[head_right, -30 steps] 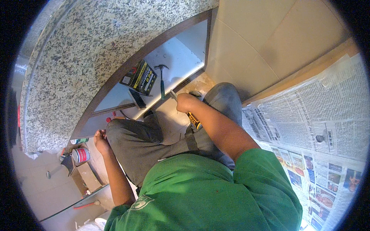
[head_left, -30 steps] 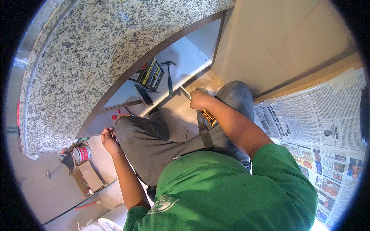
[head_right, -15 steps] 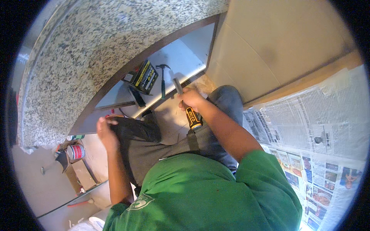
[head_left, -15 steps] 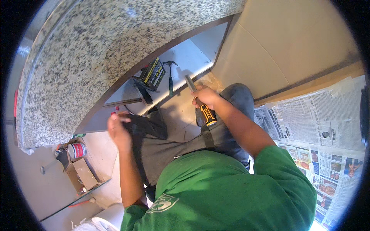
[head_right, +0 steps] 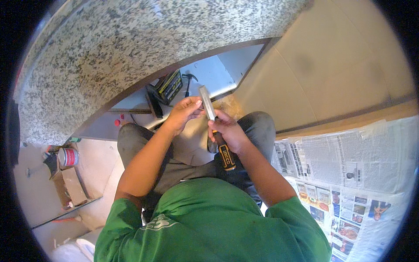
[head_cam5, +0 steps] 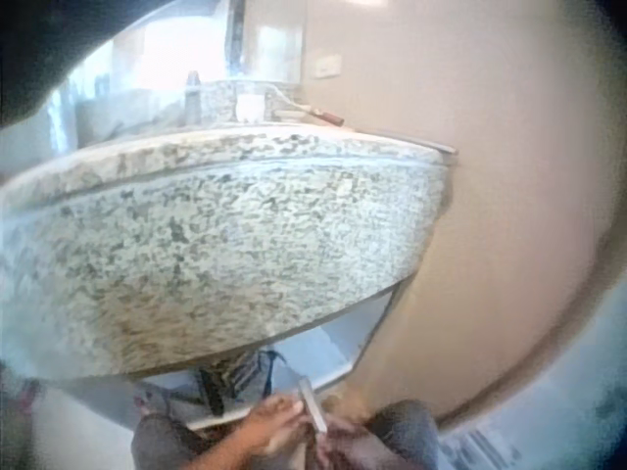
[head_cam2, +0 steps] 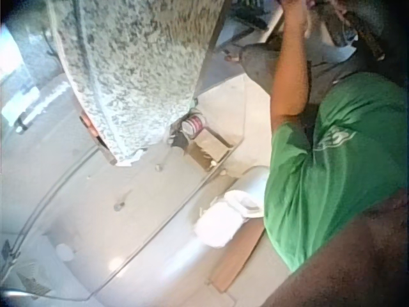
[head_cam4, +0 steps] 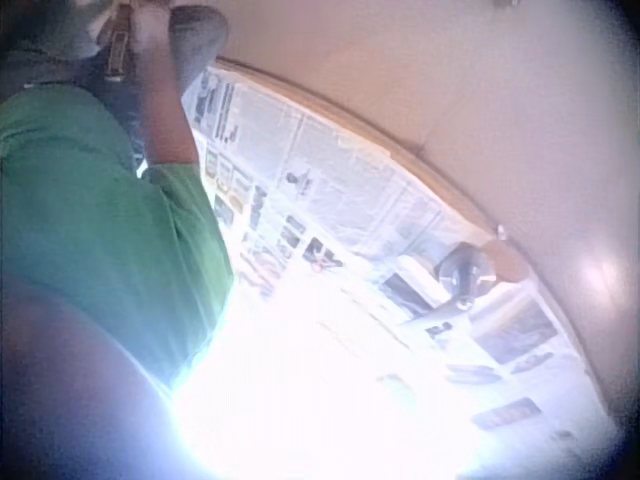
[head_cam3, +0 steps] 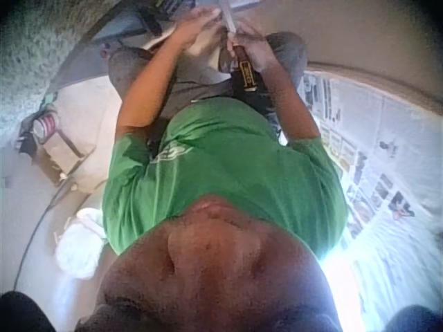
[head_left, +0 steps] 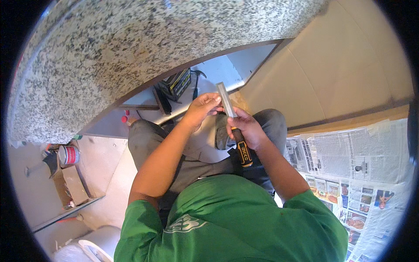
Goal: The person sits under a bathroom vanity and uses a hammer and screwdriver to install metal brackets and screws into the cabinet frame. They repeatedly position the brackets, tap them with the hammer, and tighten screws to secure the hardware.
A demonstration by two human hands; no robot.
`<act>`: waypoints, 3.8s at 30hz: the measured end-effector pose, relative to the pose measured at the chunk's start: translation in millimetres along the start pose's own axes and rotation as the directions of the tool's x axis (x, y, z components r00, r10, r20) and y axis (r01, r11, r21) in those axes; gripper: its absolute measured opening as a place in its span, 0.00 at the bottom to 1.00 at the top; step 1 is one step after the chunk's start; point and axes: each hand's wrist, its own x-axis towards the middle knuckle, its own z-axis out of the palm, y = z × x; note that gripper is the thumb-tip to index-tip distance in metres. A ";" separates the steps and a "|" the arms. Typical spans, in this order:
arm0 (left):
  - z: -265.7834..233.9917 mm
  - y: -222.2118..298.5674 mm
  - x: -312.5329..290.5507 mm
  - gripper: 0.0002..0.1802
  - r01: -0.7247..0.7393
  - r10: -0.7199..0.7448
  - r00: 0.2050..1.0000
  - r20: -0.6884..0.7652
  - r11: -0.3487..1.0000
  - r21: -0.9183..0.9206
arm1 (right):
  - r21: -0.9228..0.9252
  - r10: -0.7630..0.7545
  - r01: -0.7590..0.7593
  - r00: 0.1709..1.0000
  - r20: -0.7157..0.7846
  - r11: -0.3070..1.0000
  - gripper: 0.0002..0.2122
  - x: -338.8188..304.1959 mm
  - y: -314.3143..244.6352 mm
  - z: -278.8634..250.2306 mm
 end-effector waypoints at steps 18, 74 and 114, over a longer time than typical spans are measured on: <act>-30.6 11.0 -13.1 0.14 -0.099 0.092 0.995 -0.047 0.978 -0.184 | -0.051 0.284 -0.279 0.947 0.152 0.959 0.14 -15.6 22.1 -3.9; -64.4 -4.0 -3.4 0.12 -0.093 -0.038 0.970 -0.239 0.855 -0.510 | 0.003 0.007 -0.007 0.999 -0.046 1.000 0.26 -55.0 -43.9 -61.3; -46.0 -35.7 -1.2 0.17 -0.193 0.195 0.976 0.094 0.591 0.783 | -0.908 -0.608 -0.237 0.680 -0.410 0.346 0.11 45.0 -230.9 -79.3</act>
